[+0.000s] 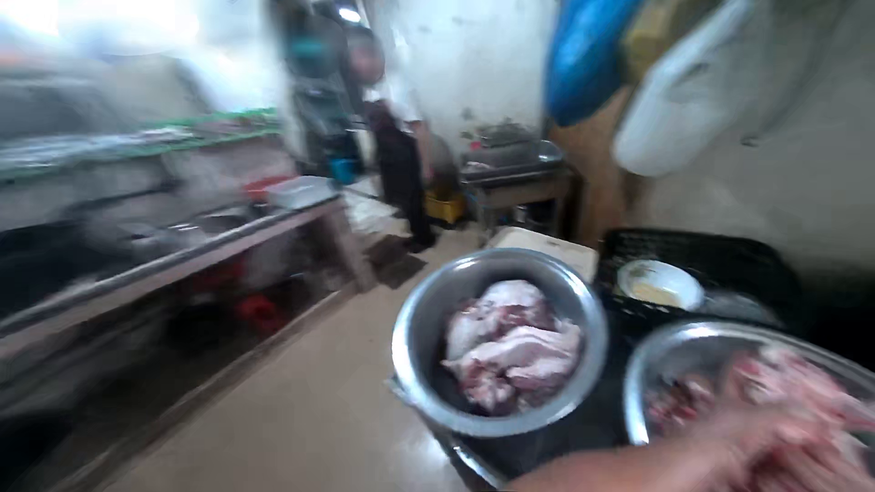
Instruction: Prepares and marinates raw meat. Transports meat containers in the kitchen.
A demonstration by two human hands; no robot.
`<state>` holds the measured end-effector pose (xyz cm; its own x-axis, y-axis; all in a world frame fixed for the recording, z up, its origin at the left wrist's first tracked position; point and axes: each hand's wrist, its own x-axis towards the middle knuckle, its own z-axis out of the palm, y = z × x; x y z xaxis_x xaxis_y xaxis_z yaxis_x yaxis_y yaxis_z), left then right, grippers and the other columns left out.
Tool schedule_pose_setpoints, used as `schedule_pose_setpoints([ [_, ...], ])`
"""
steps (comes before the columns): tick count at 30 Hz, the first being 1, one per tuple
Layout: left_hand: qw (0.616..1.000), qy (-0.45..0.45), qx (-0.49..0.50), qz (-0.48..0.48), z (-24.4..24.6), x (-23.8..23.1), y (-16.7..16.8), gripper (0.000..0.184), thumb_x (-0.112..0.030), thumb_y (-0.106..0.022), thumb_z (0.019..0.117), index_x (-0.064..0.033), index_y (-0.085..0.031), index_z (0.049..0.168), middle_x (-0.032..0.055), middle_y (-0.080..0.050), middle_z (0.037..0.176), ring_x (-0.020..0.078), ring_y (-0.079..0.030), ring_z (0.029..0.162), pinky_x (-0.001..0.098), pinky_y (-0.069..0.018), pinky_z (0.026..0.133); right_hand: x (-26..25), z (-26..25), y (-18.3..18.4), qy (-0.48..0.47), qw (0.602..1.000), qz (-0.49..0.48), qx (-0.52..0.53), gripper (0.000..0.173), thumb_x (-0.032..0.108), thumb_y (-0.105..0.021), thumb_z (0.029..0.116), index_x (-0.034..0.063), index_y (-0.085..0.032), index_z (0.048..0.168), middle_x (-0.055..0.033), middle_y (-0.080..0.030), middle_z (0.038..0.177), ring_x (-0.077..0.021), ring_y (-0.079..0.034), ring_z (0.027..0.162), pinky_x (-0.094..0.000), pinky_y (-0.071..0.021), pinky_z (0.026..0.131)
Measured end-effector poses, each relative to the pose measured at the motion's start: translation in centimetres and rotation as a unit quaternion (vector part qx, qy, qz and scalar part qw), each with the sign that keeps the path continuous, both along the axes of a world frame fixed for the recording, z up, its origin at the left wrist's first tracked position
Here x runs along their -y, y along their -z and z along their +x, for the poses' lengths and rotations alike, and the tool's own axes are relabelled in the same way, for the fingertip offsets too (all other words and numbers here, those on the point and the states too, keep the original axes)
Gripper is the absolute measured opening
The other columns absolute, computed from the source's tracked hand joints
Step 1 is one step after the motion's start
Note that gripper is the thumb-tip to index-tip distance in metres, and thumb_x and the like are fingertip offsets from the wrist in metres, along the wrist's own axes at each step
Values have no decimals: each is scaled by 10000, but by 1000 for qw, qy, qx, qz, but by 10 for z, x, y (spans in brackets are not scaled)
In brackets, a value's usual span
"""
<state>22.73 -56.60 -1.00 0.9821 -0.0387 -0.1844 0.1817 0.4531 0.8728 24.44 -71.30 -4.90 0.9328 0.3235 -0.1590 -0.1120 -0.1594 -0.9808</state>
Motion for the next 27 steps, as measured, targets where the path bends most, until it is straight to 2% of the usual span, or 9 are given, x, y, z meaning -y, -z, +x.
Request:
schedule_pose_setpoints([
  [2,998,40,-49,29,10,-3,0,563,-274,-629,1019,-1,-441,1474,198,-637,1259,230,-642,1092,418,-538,948,-16,-5,-14,36,993,-105,24,219,187,-642,954,-9,-687,1038,-70,-703,933,-134,-672,837,-377,-587,774],
  [4,994,43,-98,16,27,1,10,420,-272,-664,997,1,-575,1303,130,-682,1050,182,-667,909,374,-566,816,-25,-4,-26,29,978,-208,11,221,179,-680,939,0,-733,1057,-133,-721,964,-218,-684,887,-470,-565,825],
  [7,989,40,-140,6,38,3,22,444,-157,-694,951,8,-522,1325,146,-658,971,210,-655,825,386,-564,740,-24,0,-32,-47,951,-304,11,259,237,-647,948,6,-722,1038,-177,-698,1003,-300,-661,974,-559,-507,886],
  [11,987,55,-149,18,39,3,22,345,-61,-711,913,13,-572,1220,143,-657,909,214,-655,771,381,-568,703,-17,-4,-30,-70,949,-305,32,216,237,-646,914,24,-672,883,-113,-650,865,-233,-628,846,-491,-500,777],
  [14,986,68,-148,33,38,7,21,276,-68,-709,920,11,-598,1160,126,-651,870,200,-646,740,371,-565,689,-10,-6,-28,-86,944,-313,60,232,231,-640,924,15,-658,842,-117,-640,856,-233,-615,853,-481,-488,783],
  [16,985,65,-153,37,39,13,26,241,-80,-708,923,6,-617,1130,123,-653,867,200,-644,743,374,-562,694,-4,-5,-25,-99,939,-320,76,237,224,-630,930,4,-668,851,-136,-652,877,-251,-623,880,-490,-489,804],
  [20,980,31,-192,28,45,31,39,233,-109,-697,935,2,-625,1127,135,-657,918,220,-648,791,402,-562,728,13,5,-13,-137,929,-331,92,248,205,-607,953,-19,-714,952,-187,-691,996,-297,-646,1008,-514,-490,905],
  [24,975,-21,-217,45,55,55,52,257,-126,-697,937,2,-633,1150,141,-662,950,225,-644,815,410,-553,736,28,21,-4,-165,917,-355,68,256,205,-579,971,4,-715,1051,-205,-692,1066,-337,-653,1046,-558,-494,920],
  [27,969,-45,-228,85,63,74,61,242,-127,-687,949,5,-633,1144,126,-642,937,201,-610,788,376,-526,711,39,31,-6,-200,886,-412,73,310,213,-545,993,7,-703,1162,-224,-677,1205,-369,-619,1194,-577,-458,1029],
])
